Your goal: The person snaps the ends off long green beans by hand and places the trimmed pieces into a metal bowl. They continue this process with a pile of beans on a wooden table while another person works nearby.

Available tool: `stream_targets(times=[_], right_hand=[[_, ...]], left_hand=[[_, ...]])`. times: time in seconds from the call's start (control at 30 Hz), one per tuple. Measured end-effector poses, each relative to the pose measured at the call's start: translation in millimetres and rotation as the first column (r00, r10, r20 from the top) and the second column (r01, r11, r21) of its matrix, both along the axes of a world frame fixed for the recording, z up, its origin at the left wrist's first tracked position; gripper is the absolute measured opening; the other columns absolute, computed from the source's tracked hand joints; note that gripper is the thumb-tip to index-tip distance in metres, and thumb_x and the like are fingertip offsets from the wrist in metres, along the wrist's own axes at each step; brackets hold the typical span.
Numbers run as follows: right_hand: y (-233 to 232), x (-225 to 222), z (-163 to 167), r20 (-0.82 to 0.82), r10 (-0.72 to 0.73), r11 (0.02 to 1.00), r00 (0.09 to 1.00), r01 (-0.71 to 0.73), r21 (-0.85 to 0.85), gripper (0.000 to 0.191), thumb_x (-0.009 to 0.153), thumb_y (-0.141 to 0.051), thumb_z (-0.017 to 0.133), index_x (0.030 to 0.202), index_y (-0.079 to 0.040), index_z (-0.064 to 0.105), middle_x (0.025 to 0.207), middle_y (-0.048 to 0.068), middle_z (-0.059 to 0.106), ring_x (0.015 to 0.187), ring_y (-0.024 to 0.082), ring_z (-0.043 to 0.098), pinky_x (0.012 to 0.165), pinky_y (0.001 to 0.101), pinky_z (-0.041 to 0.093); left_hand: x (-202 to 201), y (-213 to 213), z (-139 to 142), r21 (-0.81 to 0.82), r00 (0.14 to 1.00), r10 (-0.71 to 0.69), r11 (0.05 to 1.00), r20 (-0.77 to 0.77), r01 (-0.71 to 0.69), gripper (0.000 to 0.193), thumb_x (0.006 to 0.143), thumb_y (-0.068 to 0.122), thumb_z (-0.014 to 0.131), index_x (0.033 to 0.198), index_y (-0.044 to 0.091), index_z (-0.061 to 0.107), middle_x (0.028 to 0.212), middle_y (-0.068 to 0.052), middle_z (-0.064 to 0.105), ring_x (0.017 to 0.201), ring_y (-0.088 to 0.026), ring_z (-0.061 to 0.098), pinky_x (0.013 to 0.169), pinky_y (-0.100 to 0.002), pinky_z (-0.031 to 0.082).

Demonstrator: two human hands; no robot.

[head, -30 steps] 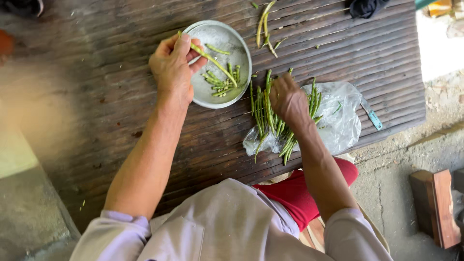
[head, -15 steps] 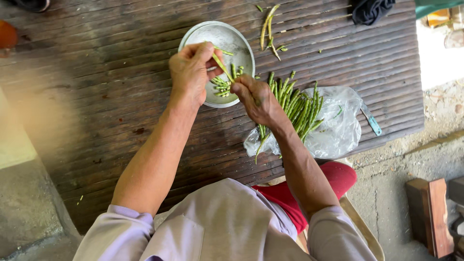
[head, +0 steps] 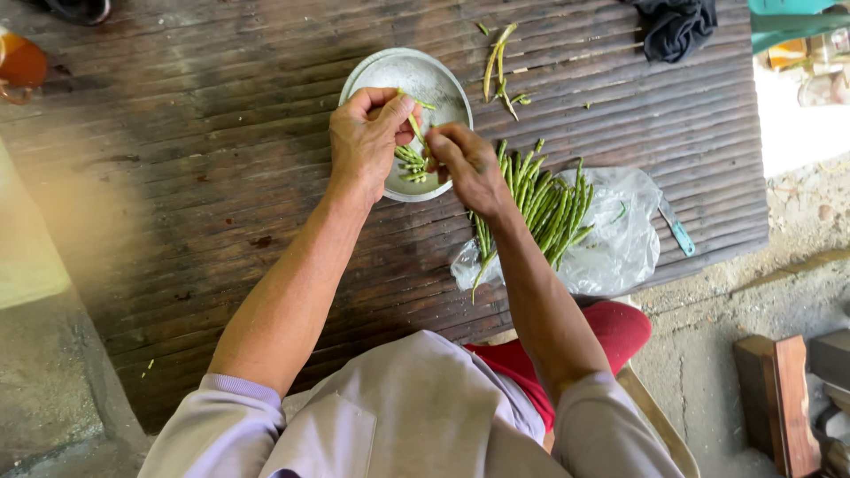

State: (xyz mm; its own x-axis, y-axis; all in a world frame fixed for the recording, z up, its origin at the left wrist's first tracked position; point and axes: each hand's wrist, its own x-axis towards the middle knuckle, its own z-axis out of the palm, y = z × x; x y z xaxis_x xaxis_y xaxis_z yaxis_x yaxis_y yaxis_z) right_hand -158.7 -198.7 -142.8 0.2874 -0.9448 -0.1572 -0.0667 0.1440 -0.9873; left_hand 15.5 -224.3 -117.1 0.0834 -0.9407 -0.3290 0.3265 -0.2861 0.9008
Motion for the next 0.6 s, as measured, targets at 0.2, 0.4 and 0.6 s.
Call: stream_targets(times=[0.2,0.4,0.6], right_hand=[[-1.4,8.8,3.6,-0.162,0.085,0.996,0.983,-0.09,-0.02,0.026,0.11,-0.023,0.056,0.099,0.0,0.062,0.078,0.005,0.057,0.067,0.014,0.051,0.059,0.0295,0.045],[12.0,0.9,13.2,-0.531,0.376,0.836,0.759,-0.525,-0.16,0.019,0.1,-0.019,0.068,0.099,0.0,0.068,0.087,0.013,0.071,0.075,0.025,0.069,0.069,0.0418,0.058],[10.7,-11.7,14.9,-0.424,-0.192,0.81,0.885,-0.1,-0.578,0.027,0.102,-0.016,0.068,0.12,0.004,0.07,0.113,0.023,0.072,0.093,0.029,0.074,0.077,0.0391,0.063]], left_hand=[[9.2,-6.1,-10.8,0.141,0.984,-0.088,0.984,-0.152,0.11,0.015,0.097,0.014,0.072,0.102,0.0,0.07,0.087,-0.007,0.076,0.07,-0.011,0.066,0.06,-0.024,0.054],[19.7,-5.9,-12.7,0.28,0.923,-0.375,0.898,0.083,0.339,0.012,0.093,0.012,0.073,0.1,0.002,0.073,0.088,-0.009,0.078,0.07,-0.013,0.066,0.061,-0.027,0.053],[-2.2,0.9,-4.1,-0.239,0.498,0.019,0.894,0.867,0.38,0.026,0.082,0.015,0.086,0.098,0.002,0.071,0.091,-0.015,0.077,0.08,-0.029,0.072,0.071,-0.042,0.056]])
